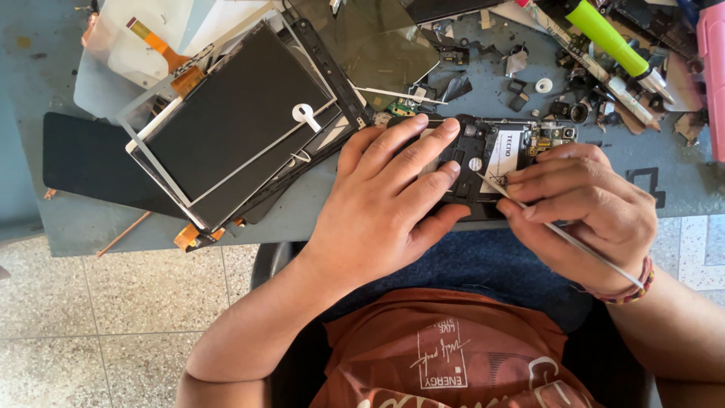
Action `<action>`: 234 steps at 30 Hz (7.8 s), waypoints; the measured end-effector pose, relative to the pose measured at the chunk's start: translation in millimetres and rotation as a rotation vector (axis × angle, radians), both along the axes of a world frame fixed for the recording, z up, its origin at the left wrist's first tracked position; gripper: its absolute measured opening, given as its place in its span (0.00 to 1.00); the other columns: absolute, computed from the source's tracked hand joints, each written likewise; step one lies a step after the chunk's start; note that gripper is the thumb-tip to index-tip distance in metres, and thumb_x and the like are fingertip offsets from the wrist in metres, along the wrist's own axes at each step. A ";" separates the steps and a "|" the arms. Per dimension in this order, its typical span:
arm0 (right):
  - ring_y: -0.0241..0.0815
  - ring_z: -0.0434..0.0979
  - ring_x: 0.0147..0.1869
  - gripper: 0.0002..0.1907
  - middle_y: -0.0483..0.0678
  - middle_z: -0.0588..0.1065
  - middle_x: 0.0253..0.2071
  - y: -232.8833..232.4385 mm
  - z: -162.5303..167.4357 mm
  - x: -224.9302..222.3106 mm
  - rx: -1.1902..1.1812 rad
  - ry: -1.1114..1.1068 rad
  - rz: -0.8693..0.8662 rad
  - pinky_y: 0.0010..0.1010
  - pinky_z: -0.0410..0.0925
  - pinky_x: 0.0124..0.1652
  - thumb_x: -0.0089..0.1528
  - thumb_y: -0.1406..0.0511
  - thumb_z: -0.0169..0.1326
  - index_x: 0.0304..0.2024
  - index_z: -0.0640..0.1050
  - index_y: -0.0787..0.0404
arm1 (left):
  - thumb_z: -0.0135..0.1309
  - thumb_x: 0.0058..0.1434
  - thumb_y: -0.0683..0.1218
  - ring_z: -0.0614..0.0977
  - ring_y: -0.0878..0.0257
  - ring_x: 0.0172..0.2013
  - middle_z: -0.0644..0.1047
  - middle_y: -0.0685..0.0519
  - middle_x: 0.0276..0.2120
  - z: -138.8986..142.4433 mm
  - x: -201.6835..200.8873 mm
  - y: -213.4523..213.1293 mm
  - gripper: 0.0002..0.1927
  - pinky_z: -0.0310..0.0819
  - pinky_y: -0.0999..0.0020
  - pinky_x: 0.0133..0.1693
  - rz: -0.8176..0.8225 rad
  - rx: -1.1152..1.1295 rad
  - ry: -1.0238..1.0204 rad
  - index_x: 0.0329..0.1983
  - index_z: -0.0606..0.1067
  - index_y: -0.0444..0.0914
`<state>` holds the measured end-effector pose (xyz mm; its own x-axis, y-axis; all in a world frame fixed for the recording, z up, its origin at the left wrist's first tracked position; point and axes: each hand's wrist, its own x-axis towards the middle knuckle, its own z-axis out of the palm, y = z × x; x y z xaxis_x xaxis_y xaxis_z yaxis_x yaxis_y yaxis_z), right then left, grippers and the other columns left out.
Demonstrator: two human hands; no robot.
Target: The person uses tweezers to remove a small black component from the phone's interior and then uses a green screwdriver to tighten screws around the camera module area. The phone remains open on the workbench throughout the clip.
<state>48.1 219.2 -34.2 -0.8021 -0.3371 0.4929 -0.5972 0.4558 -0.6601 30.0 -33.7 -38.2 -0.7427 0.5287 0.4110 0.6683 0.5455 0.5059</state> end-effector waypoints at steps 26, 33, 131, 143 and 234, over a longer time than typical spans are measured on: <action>0.29 0.70 0.28 0.20 0.53 0.76 0.46 59.1 0.7 44.1 -0.382 -0.145 -0.337 0.19 0.66 0.28 0.59 0.61 0.64 0.48 0.75 0.66 | 0.62 0.67 0.36 0.84 0.55 0.48 0.80 0.46 0.51 4.2 17.9 4.7 0.10 0.80 0.65 0.47 0.089 0.533 -0.040 0.49 0.76 0.34; 0.20 0.67 0.23 0.37 0.66 0.72 0.58 49.7 -0.9 37.3 -0.084 -0.079 -0.072 0.14 0.61 0.23 0.52 0.56 0.73 0.54 0.72 0.72 | 0.63 0.68 0.40 0.87 0.58 0.42 0.81 0.44 0.49 6.6 58.3 54.8 0.08 0.85 0.68 0.42 -0.075 0.805 -0.454 0.45 0.76 0.34; 0.27 0.69 0.17 0.21 0.41 0.76 0.23 29.1 24.3 45.3 0.158 -0.641 -0.054 0.24 0.62 0.20 0.52 0.67 0.69 0.48 0.82 0.59 | 0.60 0.66 0.41 0.83 0.68 0.45 0.83 0.49 0.45 31.0 75.6 19.6 0.41 0.79 0.70 0.47 -0.128 0.673 -1.127 0.79 0.56 0.42; 0.47 0.85 0.45 0.29 0.53 0.79 0.52 15.3 22.3 47.1 0.163 -0.214 0.172 0.30 0.78 0.40 0.48 0.62 0.71 0.51 0.77 0.60 | 0.61 0.68 0.44 0.84 0.67 0.40 0.83 0.50 0.41 19.7 77.7 10.2 0.33 0.80 0.70 0.43 -0.161 0.625 -1.092 0.74 0.62 0.40; 0.37 0.64 0.24 0.23 0.67 0.79 0.32 87.9 -11.0 61.6 -0.844 -1.120 0.124 0.33 0.64 0.30 0.72 0.61 0.43 0.50 0.76 0.79 | 0.56 0.68 0.44 0.80 0.76 0.34 0.84 0.53 0.40 50.4 -17.4 52.1 0.18 0.76 0.78 0.35 -0.255 0.597 -1.365 0.56 0.78 0.28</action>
